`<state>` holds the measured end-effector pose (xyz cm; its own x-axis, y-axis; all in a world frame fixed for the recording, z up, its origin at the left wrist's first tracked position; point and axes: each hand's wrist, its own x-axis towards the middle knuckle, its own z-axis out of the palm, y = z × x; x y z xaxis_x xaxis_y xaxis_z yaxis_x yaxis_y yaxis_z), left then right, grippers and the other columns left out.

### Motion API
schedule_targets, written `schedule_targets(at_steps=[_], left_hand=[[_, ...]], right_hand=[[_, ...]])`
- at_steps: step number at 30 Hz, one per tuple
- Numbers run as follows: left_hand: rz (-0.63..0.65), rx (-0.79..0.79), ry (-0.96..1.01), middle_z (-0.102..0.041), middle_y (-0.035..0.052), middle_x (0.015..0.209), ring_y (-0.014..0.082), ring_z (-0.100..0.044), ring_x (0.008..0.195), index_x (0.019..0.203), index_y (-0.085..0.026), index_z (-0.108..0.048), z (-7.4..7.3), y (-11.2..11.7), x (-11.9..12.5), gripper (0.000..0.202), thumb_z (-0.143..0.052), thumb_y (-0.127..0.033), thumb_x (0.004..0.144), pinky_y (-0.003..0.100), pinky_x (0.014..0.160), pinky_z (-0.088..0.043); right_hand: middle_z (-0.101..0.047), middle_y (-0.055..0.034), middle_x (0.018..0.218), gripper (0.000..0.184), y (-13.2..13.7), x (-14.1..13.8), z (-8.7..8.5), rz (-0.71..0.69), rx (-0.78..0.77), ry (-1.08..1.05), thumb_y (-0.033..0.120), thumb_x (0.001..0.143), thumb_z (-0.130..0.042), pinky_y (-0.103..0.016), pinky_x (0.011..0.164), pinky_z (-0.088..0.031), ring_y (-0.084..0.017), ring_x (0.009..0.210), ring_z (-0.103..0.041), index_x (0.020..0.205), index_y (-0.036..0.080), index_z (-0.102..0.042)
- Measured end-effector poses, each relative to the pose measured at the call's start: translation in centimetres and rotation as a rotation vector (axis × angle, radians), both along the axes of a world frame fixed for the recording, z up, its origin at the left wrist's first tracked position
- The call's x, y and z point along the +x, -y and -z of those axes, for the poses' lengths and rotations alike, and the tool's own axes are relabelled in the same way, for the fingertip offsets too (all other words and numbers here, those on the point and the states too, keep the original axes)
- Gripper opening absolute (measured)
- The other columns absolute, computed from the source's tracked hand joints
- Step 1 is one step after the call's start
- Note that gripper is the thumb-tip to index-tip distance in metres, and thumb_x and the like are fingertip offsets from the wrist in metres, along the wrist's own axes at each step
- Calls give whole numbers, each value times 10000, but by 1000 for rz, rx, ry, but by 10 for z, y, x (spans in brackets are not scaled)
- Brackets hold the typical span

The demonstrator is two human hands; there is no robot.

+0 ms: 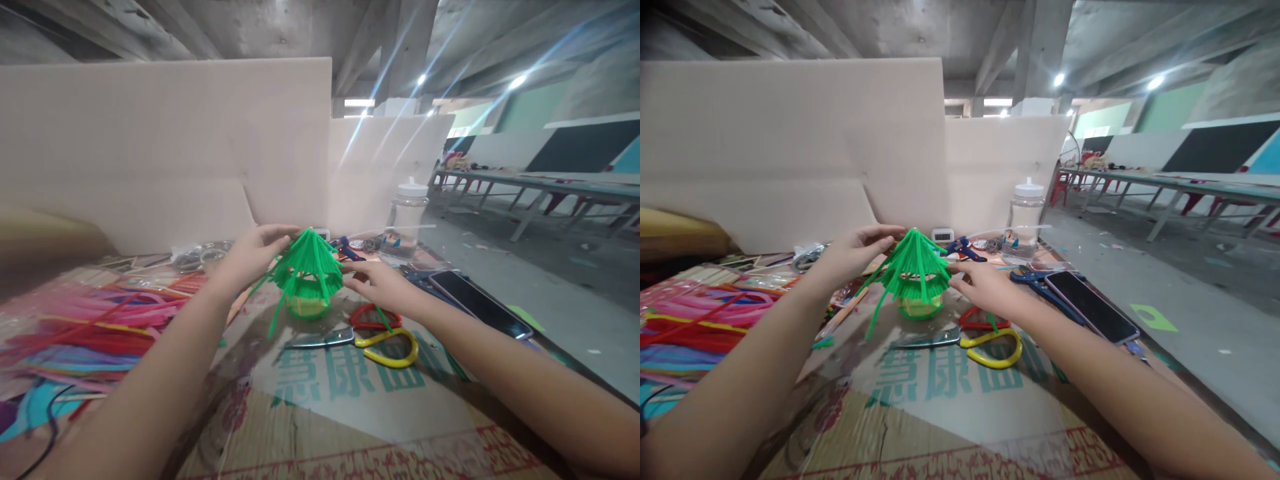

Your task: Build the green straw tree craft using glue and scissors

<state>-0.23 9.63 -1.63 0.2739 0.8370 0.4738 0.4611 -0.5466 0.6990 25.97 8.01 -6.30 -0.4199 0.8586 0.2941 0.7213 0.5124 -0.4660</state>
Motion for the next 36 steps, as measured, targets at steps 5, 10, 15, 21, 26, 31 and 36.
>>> schedule_targets(at_steps=[5,10,15,21,26,31,36], left_hand=[[43,-109,-17,-759,50,926,196,-687,766,1131,-227,-706,-9,13,6,341,-618,-377,838,340,713,-561],[40,-63,-17,-751,65,1013,209,-683,849,1129,-212,-701,-7,12,7,394,-581,-473,859,340,742,-553],[14,57,-82,-705,72,1145,209,-662,940,1233,-215,-650,-4,10,8,439,-628,-415,843,352,831,-538],[27,41,-47,-705,63,1163,211,-654,1020,1205,-202,-668,-2,11,10,366,-564,-373,899,338,899,-515],[87,-41,33,-693,70,1220,229,-635,1101,1236,-196,-647,-1,8,8,427,-575,-446,898,364,974,-485],[104,-59,49,-698,98,1197,232,-648,1060,1211,-156,-652,-1,8,12,447,-653,-413,846,374,967,-493],[90,-51,44,-710,82,1169,223,-655,1040,1190,-168,-662,-2,9,12,404,-625,-409,867,362,947,-503]], right_hand=[[-723,-70,822,392,-4,1,2,-19,-13,-11,315,918,-506,-305,646,-419,-195,700,-616,1253,171,-649],[-714,-51,831,368,-4,1,4,-42,-19,-29,314,920,-502,-286,619,-394,-176,673,-582,1226,181,-658],[-729,-61,870,335,0,-1,-2,-41,-23,-19,291,907,-514,-300,634,-422,-191,704,-606,1164,168,-690],[-751,-59,1076,321,13,-1,-19,-79,-111,-15,275,917,-503,-357,830,-503,-229,938,-679,1144,202,-718],[-753,-26,1079,284,30,-8,-23,-202,-86,21,296,917,-507,-332,883,-509,-208,981,-680,1011,229,-767],[-746,-26,1111,297,36,-14,-20,-202,-94,20,313,908,-531,-342,894,-509,-208,999,-679,1102,234,-742],[-750,-31,1095,292,34,-13,-19,-196,-85,7,287,906,-531,-339,887,-506,-202,991,-677,1103,220,-736]])
